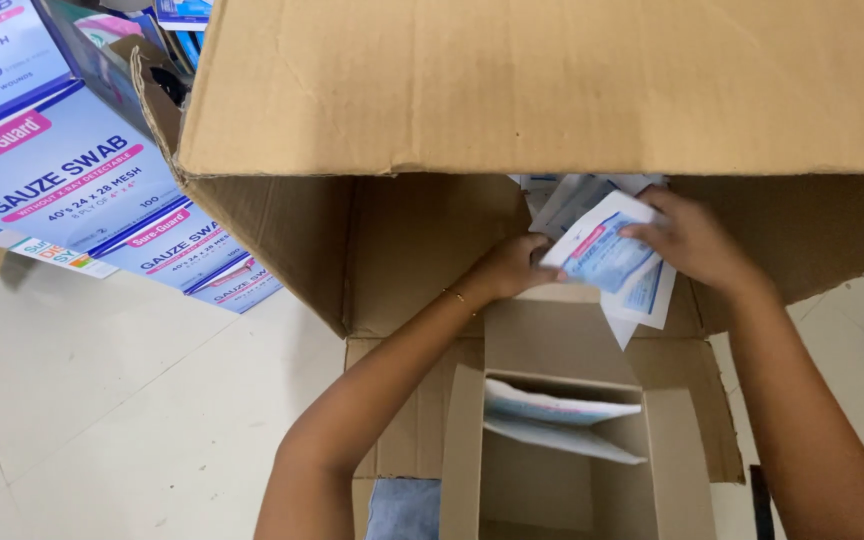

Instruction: The person sits on the floor and unpacks gauze swab boxes from a large cardboard carton. They open each small box, take out the wrapped gauze packets, and place the packets and boxes into separate piles.

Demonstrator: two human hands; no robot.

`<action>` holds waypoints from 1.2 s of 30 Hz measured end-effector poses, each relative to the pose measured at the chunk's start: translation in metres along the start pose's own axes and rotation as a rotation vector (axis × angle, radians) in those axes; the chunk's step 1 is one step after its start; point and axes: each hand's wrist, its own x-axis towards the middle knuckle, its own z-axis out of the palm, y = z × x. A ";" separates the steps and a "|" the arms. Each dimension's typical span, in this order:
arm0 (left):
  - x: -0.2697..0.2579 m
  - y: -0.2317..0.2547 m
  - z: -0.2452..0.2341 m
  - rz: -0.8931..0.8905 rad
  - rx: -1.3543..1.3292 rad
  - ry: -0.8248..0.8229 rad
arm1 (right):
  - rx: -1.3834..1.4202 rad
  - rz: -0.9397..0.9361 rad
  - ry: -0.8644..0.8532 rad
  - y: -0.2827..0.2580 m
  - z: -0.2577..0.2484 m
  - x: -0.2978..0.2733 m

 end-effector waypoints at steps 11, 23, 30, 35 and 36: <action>-0.115 0.219 -0.157 0.429 0.001 -0.015 | -0.142 -0.484 0.228 -0.141 -0.068 -0.141; -0.199 0.262 -0.190 0.557 0.340 -0.030 | -0.118 -0.410 0.107 -0.135 -0.016 -0.203; -0.201 0.250 -0.183 0.531 0.385 -0.061 | 0.013 -0.447 0.137 -0.137 -0.006 -0.207; -0.201 0.236 -0.171 0.572 0.418 -0.070 | -0.091 -0.238 0.076 -0.096 -0.008 -0.229; -0.202 0.235 -0.170 0.604 0.419 -0.053 | -0.182 -0.272 0.078 -0.092 -0.011 -0.231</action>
